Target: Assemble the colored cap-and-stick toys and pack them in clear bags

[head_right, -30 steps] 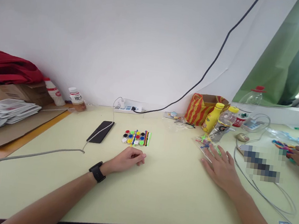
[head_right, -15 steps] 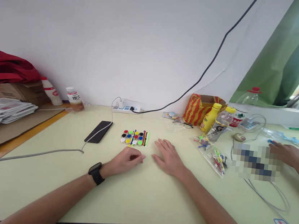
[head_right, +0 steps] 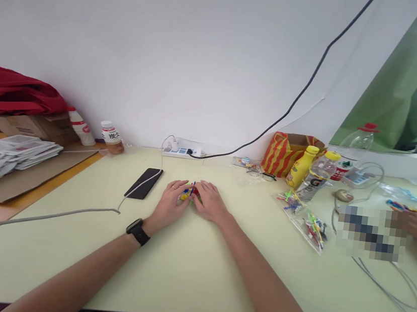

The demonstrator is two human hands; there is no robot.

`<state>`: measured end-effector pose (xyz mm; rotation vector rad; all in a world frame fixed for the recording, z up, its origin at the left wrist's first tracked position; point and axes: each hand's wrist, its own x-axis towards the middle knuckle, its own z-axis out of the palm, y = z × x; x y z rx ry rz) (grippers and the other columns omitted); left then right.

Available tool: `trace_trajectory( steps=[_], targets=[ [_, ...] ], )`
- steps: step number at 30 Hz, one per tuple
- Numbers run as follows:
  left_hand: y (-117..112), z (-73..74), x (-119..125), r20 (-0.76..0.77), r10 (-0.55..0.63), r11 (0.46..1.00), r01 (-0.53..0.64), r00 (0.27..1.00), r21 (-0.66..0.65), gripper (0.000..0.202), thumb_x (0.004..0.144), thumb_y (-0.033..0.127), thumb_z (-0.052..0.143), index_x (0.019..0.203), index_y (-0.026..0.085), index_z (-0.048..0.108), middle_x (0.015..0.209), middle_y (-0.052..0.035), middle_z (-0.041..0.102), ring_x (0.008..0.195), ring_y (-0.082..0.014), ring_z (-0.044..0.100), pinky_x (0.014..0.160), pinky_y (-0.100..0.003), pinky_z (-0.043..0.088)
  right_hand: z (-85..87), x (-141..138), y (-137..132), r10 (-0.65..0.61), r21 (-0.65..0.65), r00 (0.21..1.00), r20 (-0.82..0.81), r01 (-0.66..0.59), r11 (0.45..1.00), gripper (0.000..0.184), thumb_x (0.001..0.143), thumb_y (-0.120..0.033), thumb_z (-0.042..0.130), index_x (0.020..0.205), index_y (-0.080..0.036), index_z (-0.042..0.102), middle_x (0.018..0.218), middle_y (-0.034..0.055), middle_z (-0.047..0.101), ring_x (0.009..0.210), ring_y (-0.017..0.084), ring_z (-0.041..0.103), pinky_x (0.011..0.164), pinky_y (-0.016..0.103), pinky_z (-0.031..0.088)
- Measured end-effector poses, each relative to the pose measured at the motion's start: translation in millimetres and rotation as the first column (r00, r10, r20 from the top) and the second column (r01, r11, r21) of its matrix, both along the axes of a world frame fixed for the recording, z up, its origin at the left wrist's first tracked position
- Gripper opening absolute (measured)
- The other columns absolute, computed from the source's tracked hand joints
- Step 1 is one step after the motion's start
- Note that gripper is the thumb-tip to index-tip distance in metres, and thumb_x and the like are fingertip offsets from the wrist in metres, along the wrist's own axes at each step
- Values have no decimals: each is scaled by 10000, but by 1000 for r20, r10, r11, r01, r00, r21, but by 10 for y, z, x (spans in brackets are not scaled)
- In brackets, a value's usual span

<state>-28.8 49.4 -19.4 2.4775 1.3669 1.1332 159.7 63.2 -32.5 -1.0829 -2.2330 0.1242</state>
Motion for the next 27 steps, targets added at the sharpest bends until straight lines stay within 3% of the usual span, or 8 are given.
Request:
trace_trajectory(
  steps=[6,13,27],
  targets=[
    [-16,-38,29,-14,-6,1000,6,1000,-15,295,894,188,614,1178,228,686,1317,-96,639,1295,-313,488,1130,-538,397,2,49,-33,1,3,1000,-20,-1,1000,219,1014,-263,448,1191,-243,575,1205,101,664,1245,265,542,1107,489,399],
    [-17,-48,29,-17,-8,999,7,1000,-38,199,901,216,618,1053,239,745,1303,-82,652,1310,-328,470,1129,-554,393,-55,99,-45,19,27,1000,-20,-18,999,275,1014,-271,476,1266,-279,588,1351,64,643,1388,262,470,1161,503,358],
    [-78,-72,33,-144,0,997,-10,990,-75,302,932,279,610,1218,284,706,1410,-101,571,1361,-391,386,1069,-633,397,-37,206,-83,24,-13,996,-86,-25,1000,208,1000,-256,463,1165,-256,589,1260,98,674,1223,270,597,1079,503,455]
  ],
)
